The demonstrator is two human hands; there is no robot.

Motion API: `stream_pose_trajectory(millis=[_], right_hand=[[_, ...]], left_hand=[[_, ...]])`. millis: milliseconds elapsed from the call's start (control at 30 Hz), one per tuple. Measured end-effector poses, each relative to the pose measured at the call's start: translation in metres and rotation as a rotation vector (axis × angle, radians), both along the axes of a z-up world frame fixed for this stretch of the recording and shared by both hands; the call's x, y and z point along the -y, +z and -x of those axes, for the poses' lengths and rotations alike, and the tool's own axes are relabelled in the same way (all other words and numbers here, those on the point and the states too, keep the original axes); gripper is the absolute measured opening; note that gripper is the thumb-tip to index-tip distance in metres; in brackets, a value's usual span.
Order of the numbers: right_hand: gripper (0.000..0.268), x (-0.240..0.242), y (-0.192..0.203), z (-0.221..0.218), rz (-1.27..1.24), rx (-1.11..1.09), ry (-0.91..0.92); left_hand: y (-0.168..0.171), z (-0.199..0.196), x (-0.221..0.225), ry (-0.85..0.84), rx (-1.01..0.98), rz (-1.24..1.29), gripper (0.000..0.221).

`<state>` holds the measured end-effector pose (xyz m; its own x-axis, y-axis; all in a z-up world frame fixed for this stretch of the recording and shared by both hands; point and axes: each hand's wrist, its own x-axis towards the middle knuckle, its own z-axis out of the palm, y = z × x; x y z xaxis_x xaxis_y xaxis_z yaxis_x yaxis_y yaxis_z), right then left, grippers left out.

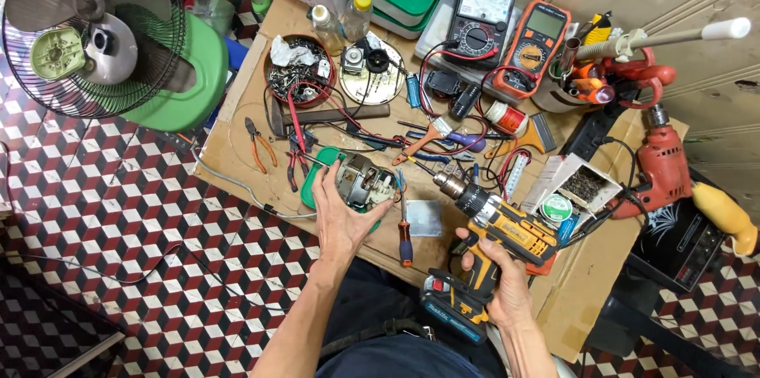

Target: The person works on a small electric motor at a cluttered workbench. They handle a paper, position the motor on a green pad, manipulate its parts by hand, and use a cordless drill on the motor assembly, turning and repositioning the motor as they work.

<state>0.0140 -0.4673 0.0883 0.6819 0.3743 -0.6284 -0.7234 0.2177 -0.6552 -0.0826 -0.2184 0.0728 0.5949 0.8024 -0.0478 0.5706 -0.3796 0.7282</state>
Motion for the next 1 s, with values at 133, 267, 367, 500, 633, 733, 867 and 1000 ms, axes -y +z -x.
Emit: stream_pose_trajectory(millis=[133, 267, 367, 500, 633, 733, 867, 1000], right_hand=[[0.038, 0.003, -0.003, 0.002, 0.022, -0.008, 0.005], [0.038, -0.007, 0.006, 0.009, 0.011, -0.035, 0.044], [0.039, -0.012, 0.008, 0.011, 0.02, -0.055, 0.093], [0.039, -0.015, 0.006, 0.009, 0.022, -0.051, 0.127], [0.038, -0.017, 0.006, 0.009, 0.024, -0.089, 0.147], [0.038, -0.021, 0.007, 0.01, 0.04, -0.082, 0.162], [0.038, -0.023, 0.005, 0.01, 0.034, -0.097, 0.163], [0.037, -0.024, 0.007, 0.01, 0.029, -0.094, 0.169]], left_hand=[[0.002, -0.001, -0.002, -0.003, -0.023, -0.01, 0.114], [0.005, -0.001, -0.006, -0.007, -0.035, -0.014, 0.114], [0.006, 0.0, -0.008, -0.042, -0.055, -0.065, 0.109], [0.006, 0.001, -0.008, -0.072, -0.038, -0.096, 0.108], [0.005, 0.0, -0.009, -0.061, -0.011, -0.051, 0.108], [0.012, -0.002, -0.009, -0.053, -0.004, -0.016, 0.11], [0.008, -0.001, -0.008, -0.061, -0.044, 0.001, 0.107], [0.007, -0.001, -0.009, -0.063, -0.025, 0.0, 0.102]])
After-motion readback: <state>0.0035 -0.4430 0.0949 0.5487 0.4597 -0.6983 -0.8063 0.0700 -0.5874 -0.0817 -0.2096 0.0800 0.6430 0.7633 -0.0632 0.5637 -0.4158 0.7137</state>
